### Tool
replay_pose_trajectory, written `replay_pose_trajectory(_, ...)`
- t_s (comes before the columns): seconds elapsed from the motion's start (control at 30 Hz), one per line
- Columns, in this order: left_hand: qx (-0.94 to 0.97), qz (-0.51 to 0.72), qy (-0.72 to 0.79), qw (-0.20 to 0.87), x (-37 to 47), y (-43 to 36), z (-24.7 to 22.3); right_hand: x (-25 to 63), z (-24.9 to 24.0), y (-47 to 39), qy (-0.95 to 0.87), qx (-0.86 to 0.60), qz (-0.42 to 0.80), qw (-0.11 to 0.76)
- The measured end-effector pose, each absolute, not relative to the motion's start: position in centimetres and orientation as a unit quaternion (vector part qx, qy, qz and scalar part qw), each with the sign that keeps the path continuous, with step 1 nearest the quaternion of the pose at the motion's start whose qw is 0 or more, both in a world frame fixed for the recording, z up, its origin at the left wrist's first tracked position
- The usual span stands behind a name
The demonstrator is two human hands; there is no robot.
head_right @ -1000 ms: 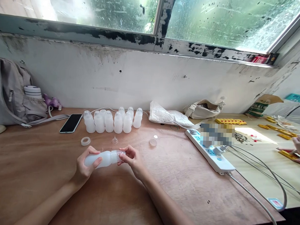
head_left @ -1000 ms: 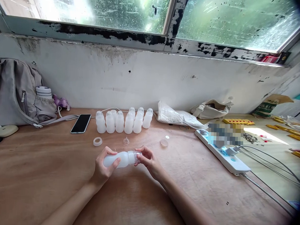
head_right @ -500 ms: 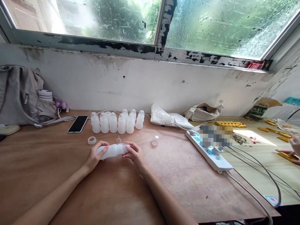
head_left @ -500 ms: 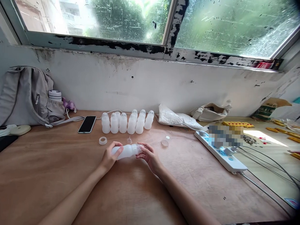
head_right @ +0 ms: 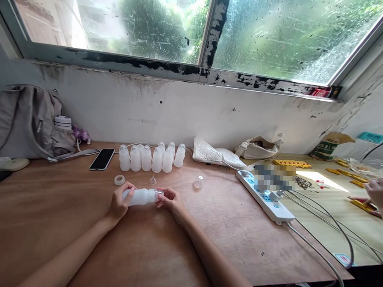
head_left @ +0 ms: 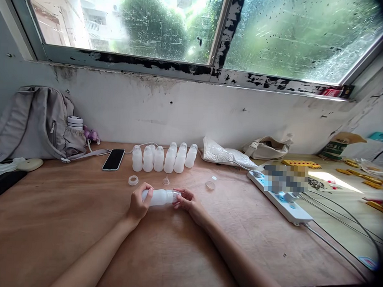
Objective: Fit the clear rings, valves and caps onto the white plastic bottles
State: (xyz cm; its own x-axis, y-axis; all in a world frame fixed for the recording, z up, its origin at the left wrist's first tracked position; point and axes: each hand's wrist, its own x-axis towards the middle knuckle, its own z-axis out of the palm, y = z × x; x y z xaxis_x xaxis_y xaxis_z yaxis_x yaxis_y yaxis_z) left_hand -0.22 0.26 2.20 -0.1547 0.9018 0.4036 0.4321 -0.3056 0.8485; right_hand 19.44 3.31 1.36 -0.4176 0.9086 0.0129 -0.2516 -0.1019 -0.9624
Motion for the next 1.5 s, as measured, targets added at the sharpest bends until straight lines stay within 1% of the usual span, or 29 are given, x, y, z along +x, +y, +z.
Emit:
replay_pose_trajectory(0.1, 0.613, 0.520, 0.550, 0.227, -0.2, 0.5, 2.6, 19.8, 2.3, 3.9, -0.549, -0.340, 0.621, 0.444)
replay_pose_trajectory(0.2, 0.581, 0.548, 0.543, 0.259, -0.2, 1.1, 2.6, 20.2, 4.6, 5.1, -0.606, -0.361, 0.551, 0.445)
replay_pose_trajectory(0.27, 0.551, 0.576, 0.536, 0.278, -0.4, 1.6, 2.3, 20.4, 6.8, 6.3, -0.632, -0.363, 0.499, 0.468)
replay_pose_trajectory(0.3, 0.541, 0.584, 0.537, 0.280, -0.5, 1.9, 2.1, 20.5, 8.1, 7.0, -0.639, -0.359, 0.467, 0.495)
replay_pose_trajectory(0.37, 0.537, 0.584, 0.551, 0.257, -1.0, 2.3, 1.7, 20.3, 11.0, 8.8, -0.638, -0.339, 0.398, 0.565)
replay_pose_trajectory(0.43, 0.556, 0.572, 0.567, 0.208, -1.6, 2.7, 1.3, 19.8, 13.9, 11.0, -0.632, -0.337, 0.319, 0.620)
replay_pose_trajectory(0.53, 0.606, 0.543, 0.564, 0.140, -2.2, 3.1, 0.7, 18.2, 17.4, 14.5, -0.649, -0.372, 0.180, 0.638)
replay_pose_trajectory(0.6, 0.635, 0.527, 0.554, 0.110, -2.3, 3.2, 0.4, 16.6, 18.6, 16.7, -0.672, -0.401, 0.118, 0.611)
replay_pose_trajectory(0.67, 0.655, 0.514, 0.547, 0.088, -2.3, 3.3, 0.2, 14.9, 18.9, 18.5, -0.707, -0.429, 0.081, 0.556)
replay_pose_trajectory(0.8, 0.672, 0.503, 0.539, 0.069, -2.2, 3.4, 0.0, 12.0, 17.6, 20.9, -0.792, -0.493, 0.029, 0.360)
replay_pose_trajectory(0.83, 0.673, 0.503, 0.538, 0.069, -2.2, 3.4, 0.0, 11.5, 17.1, 21.4, -0.802, -0.502, 0.024, 0.322)
replay_pose_trajectory(0.9, 0.674, 0.503, 0.536, 0.071, -2.2, 3.5, -0.1, 10.9, 16.0, 22.1, -0.813, -0.512, 0.024, 0.276)
replay_pose_trajectory(1.1, 0.668, 0.511, 0.537, 0.068, -2.2, 3.8, -0.3, 10.7, 13.6, 23.6, -0.826, -0.531, 0.042, 0.187)
replay_pose_trajectory(1.2, 0.671, 0.510, 0.535, 0.066, -2.2, 3.9, -0.4, 10.9, 12.8, 23.9, -0.833, -0.529, 0.047, 0.157)
replay_pose_trajectory(1.33, 0.672, 0.508, 0.535, 0.064, -2.2, 3.9, -0.4, 11.0, 12.3, 24.0, -0.840, -0.523, 0.045, 0.137)
replay_pose_trajectory(1.5, 0.673, 0.503, 0.539, 0.057, -2.3, 3.8, -0.4, 10.9, 12.3, 23.6, -0.848, -0.511, 0.036, 0.137)
